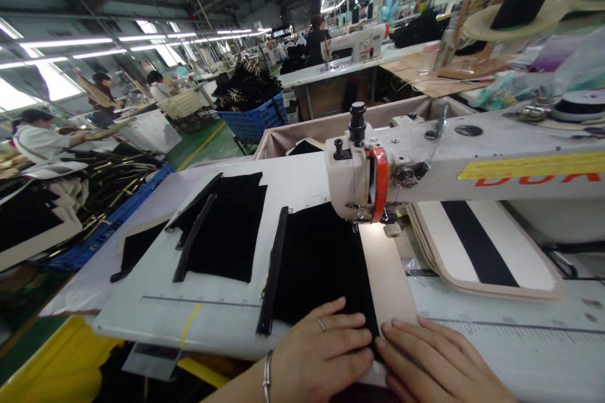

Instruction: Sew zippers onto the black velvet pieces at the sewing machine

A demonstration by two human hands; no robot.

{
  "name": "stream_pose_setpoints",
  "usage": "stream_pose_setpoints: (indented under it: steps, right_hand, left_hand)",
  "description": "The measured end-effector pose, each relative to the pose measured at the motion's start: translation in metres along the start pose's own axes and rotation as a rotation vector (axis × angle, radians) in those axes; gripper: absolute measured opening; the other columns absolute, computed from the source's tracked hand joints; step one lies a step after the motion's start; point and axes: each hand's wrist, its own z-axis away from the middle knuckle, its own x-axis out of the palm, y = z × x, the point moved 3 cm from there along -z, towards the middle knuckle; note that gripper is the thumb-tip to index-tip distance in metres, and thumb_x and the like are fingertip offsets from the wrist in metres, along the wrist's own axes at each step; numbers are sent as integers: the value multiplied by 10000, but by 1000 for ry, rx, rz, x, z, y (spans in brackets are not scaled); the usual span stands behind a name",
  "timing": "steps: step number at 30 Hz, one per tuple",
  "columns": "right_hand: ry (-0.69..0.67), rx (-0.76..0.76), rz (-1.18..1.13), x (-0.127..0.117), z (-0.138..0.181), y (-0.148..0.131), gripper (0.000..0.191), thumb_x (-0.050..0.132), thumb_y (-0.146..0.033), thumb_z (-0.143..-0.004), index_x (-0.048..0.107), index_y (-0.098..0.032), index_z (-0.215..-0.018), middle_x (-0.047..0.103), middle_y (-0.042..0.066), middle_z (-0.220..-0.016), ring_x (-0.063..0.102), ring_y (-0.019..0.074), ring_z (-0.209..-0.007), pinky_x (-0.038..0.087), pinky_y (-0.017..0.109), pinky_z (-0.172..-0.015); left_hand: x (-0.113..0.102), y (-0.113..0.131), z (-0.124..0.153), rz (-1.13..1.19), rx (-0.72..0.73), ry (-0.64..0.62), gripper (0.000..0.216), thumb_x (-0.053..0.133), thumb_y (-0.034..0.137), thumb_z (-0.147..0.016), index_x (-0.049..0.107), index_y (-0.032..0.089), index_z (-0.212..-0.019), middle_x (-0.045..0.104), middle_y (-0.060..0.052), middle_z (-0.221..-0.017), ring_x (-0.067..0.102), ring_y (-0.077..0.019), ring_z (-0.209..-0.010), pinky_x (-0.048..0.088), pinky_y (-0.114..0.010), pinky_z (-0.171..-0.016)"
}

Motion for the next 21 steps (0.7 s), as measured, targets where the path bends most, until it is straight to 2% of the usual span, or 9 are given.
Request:
stream_pose_setpoints:
  steps: [6, 14, 21]
  right_hand:
    - [-32, 134, -112, 5, -2, 9, 335, 414, -214, -898, 663, -219, -1121, 687, -5, -1091, 654, 156, -940, 556, 303, -744]
    - [-63, 296, -290, 25, 3, 19, 387, 477, -218, -904, 539, -191, -1285, 613, 36, -1202, 554, 177, -1074, 471, 340, -892]
    - [-99, 415, -345, 38, -8, 31, 334, 504, -230, -913, 542, -222, -1245, 609, 40, -1145, 548, 189, -1022, 440, 392, -900]
  left_hand:
    - [-1, -14, -8, -9, -68, -39, 215, 445, 194, -979, 611, 183, -1116, 654, -13, -1210, 517, -148, -1237, 282, -358, -1169]
    - [6, -42, -21, -64, -73, -44, 242, 420, 176, -981, 612, 166, -1127, 645, -37, -1213, 518, -148, -1230, 330, -368, -1146]
    - [6, -65, -35, -109, -74, -61, 230, 443, 160, -964, 615, 167, -1117, 644, -42, -1203, 533, -146, -1212, 372, -355, -1117]
